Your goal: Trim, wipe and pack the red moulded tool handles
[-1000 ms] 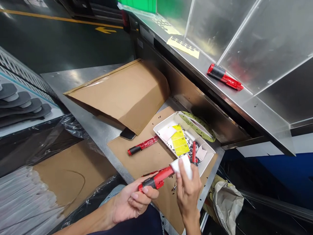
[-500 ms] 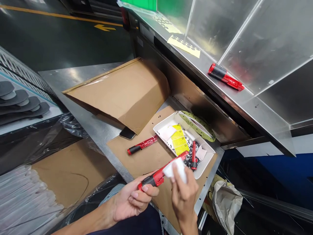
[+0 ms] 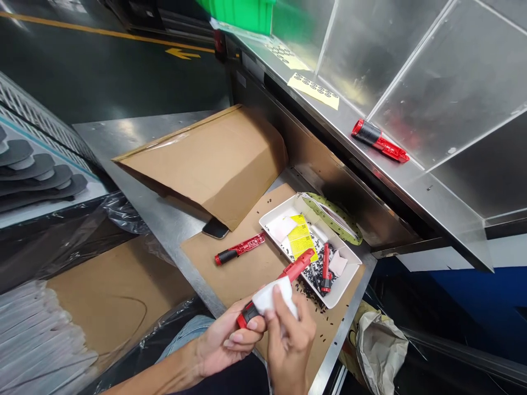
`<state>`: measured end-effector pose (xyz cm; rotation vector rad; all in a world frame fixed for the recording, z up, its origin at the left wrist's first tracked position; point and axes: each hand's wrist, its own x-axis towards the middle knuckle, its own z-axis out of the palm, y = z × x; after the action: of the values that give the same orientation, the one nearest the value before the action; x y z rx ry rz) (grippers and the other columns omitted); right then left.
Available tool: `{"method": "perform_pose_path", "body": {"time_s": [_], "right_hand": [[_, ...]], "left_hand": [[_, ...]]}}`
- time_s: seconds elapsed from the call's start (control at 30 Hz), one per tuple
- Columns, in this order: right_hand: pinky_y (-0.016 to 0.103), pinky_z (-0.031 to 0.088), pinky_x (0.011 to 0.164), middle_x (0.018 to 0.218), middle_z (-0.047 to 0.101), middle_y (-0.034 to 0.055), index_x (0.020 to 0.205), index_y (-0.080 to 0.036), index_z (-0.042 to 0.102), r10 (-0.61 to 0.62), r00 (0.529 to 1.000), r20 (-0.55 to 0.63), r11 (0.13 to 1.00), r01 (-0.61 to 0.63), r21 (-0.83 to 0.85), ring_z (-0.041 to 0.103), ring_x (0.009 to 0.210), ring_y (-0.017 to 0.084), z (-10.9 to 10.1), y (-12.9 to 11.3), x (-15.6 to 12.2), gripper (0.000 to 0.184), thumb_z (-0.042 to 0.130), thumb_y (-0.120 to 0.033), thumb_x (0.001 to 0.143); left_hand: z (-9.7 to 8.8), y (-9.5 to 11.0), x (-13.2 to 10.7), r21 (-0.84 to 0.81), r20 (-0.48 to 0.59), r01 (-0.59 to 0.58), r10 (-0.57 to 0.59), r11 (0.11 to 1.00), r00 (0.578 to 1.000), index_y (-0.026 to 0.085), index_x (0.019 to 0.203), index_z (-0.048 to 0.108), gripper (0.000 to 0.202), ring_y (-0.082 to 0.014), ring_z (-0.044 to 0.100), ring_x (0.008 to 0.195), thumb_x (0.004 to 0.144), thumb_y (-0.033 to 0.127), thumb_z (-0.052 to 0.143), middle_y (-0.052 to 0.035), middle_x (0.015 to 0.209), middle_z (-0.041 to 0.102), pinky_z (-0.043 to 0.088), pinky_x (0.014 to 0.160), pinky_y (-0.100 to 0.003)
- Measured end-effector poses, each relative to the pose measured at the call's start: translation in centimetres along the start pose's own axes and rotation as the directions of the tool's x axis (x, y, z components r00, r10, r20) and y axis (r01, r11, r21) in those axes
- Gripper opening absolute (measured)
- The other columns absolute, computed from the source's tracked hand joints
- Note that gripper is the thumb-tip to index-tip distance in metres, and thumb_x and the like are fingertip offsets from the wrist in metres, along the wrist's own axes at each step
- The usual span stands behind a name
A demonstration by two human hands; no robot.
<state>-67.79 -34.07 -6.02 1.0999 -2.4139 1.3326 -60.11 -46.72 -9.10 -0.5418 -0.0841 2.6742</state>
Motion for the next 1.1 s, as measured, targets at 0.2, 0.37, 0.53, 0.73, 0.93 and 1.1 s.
{"method": "perform_pose_path", "body": {"time_s": [0.2,0.37,0.53,0.73,0.93,1.1], "right_hand": [[0.027,0.054,0.064,0.094,0.068,0.0074,0.126,-0.026,0.069,0.029,0.993,-0.116,0.999,-0.031,-0.011,0.065,0.078,0.016,0.1,0.1,0.0,0.033,0.061,-0.023,0.094],[0.028,0.055,0.068,0.095,0.069,0.0073,0.124,-0.027,0.07,0.014,0.998,-0.06,1.0,-0.013,0.028,0.066,0.083,0.017,-0.1,0.0,0.7,0.032,0.062,-0.023,0.093],[0.026,0.053,0.064,0.092,0.065,0.0079,0.123,-0.023,0.071,0.066,0.973,-0.22,0.997,-0.072,-0.018,0.064,0.082,0.017,-0.2,0.8,2.1,0.031,0.062,-0.028,0.094],[0.029,0.053,0.067,0.091,0.065,0.0079,0.117,-0.02,0.074,0.102,0.954,-0.283,0.994,-0.105,0.005,0.063,0.082,0.018,0.1,1.1,2.7,0.031,0.062,-0.037,0.094],[0.031,0.051,0.076,0.095,0.063,0.0074,0.124,-0.019,0.07,0.216,0.924,-0.315,0.976,-0.212,0.046,0.062,0.089,0.019,-1.0,1.9,3.4,0.036,0.061,-0.037,0.094],[0.031,0.048,0.08,0.095,0.062,0.0066,0.126,-0.015,0.069,0.268,0.905,-0.33,0.963,-0.256,0.082,0.058,0.089,0.018,-1.8,3.3,4.0,0.044,0.061,-0.044,0.093]], "left_hand": [[-0.2,0.1,-0.2,0.022,0.046,0.04,-0.041,0.999,0.998,0.01,0.061,0.055,0.041,0.0029,0.014,0.033,0.093,0.034,0.063,0.0075,0.049,0.039,0.013,0.028,-0.007],[-0.9,0.3,0.0,0.044,0.074,0.064,-0.067,0.997,0.995,0.01,0.064,0.055,0.042,0.0036,0.012,0.03,0.093,0.04,0.062,0.0086,0.048,0.039,0.014,0.028,-0.007],[-1.3,0.6,-0.3,0.076,0.089,0.081,-0.088,0.994,0.992,0.012,0.057,0.05,0.058,0.0027,0.012,0.03,0.1,0.05,0.047,0.0091,0.046,0.031,0.016,0.029,-0.007],[-0.4,0.6,-0.7,0.102,0.08,0.089,-0.098,0.991,0.992,0.013,0.052,0.047,0.061,0.0041,0.013,0.028,0.096,0.055,0.053,0.0089,0.043,0.034,0.013,0.027,-0.008],[0.2,0.5,-1.0,0.178,-0.052,0.111,-0.103,0.978,0.993,0.014,0.059,0.051,0.069,0.0029,0.019,0.027,0.104,0.054,0.016,0.0069,0.042,0.041,0.007,0.031,-0.009],[0.1,0.3,-1.0,0.217,-0.013,0.109,-0.109,0.97,0.994,0.014,0.078,0.06,0.049,0.0019,0.018,0.026,0.099,0.056,0.047,0.007,0.043,0.048,0.004,0.03,-0.009]]}}
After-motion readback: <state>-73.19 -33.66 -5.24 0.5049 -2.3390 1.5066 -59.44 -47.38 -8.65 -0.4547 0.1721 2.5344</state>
